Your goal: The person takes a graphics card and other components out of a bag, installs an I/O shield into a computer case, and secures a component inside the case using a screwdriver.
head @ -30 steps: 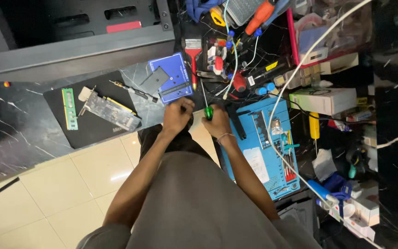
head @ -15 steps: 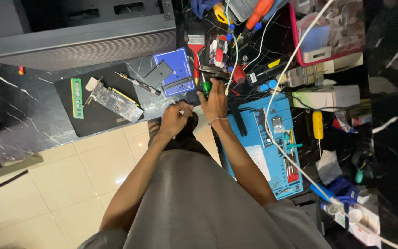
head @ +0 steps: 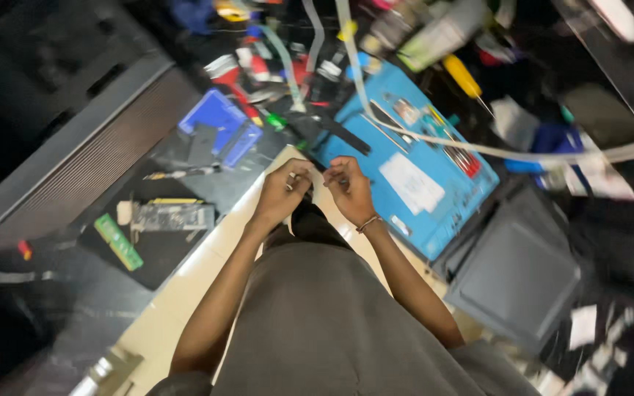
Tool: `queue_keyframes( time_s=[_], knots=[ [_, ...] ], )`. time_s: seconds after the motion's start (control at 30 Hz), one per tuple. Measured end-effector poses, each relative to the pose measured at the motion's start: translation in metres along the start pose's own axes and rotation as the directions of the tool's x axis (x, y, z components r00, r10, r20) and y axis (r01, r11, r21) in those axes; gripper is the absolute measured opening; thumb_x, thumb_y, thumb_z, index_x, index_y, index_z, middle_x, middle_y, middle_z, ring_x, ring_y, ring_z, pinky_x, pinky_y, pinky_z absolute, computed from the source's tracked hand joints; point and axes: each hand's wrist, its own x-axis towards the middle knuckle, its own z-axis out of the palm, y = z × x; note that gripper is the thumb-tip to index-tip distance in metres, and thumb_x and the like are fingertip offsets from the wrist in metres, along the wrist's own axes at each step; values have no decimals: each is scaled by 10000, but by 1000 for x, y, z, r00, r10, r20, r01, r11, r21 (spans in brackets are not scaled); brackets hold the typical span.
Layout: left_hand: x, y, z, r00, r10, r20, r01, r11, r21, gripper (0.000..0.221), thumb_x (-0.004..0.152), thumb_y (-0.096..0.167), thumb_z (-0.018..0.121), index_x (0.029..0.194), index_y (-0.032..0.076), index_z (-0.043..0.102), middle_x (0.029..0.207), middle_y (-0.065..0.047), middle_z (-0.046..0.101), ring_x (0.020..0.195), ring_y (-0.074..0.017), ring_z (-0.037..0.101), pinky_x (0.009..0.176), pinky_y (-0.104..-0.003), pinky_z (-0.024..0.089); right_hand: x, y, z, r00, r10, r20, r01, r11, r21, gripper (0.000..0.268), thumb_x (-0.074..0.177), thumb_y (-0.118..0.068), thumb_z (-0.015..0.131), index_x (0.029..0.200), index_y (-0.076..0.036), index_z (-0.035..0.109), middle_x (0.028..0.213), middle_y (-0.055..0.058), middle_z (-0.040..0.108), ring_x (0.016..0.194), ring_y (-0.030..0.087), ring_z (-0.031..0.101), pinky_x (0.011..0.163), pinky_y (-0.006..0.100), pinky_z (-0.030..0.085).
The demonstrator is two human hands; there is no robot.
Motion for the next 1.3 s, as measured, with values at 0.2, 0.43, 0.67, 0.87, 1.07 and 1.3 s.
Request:
queue_keyframes(
  time_s=[0.2,0.43,0.67,0.87,1.07,1.3],
  knots=[
    [-13,34,42,967,117,228,-125,992,19,227,1023,177,719,1241,144,776,1066,-109,799,754,-207,747,620,-354,593,-58,-11,-50,989,9,-150,3,997,76,342,971,63,651,1287,-36,568,1029,182,763,881,276,785,742,387,646],
    [-30,60,56,899,-48,436,294,803,-519,1119,963,896,73,1382,66,695,1189,-143,776,854,-224,736,765,-349,598,-61,5,-63,979,198,48,-180,728,661,426,1008,-303,608,1304,1,562,1054,208,735,854,309,782,717,420,654],
    [-67,81,51,967,-48,252,219,666,-713,1249,846,959,43,1444,37,638,1276,-175,757,926,-242,755,903,-412,606,-45,15,-73,912,218,349,-399,672,624,433,1004,-347,635,1262,0,617,1135,247,770,875,338,784,727,435,642],
    [-74,47,88,973,-119,198,219,744,-632,922,1023,766,267,1441,17,605,1330,-230,719,973,-284,738,890,-443,599,-43,38,-96,882,236,409,-437,736,517,360,1008,-235,660,1253,27,632,1050,226,755,821,319,788,669,399,656],
    [-53,30,137,955,-226,195,298,726,-620,918,1065,746,237,1202,-18,728,1206,-173,770,954,-220,744,885,-360,607,-39,59,-134,874,341,345,-466,788,402,223,1049,-257,668,1104,-40,672,1033,197,765,849,292,785,712,380,654],
    [-62,46,120,969,-246,24,180,635,-751,977,1034,784,145,1019,20,754,1306,-174,759,942,-254,759,827,-365,616,-23,50,-114,781,302,547,-532,780,329,170,1029,-241,640,1074,-77,641,1026,168,763,913,275,763,748,374,614]
  ],
)
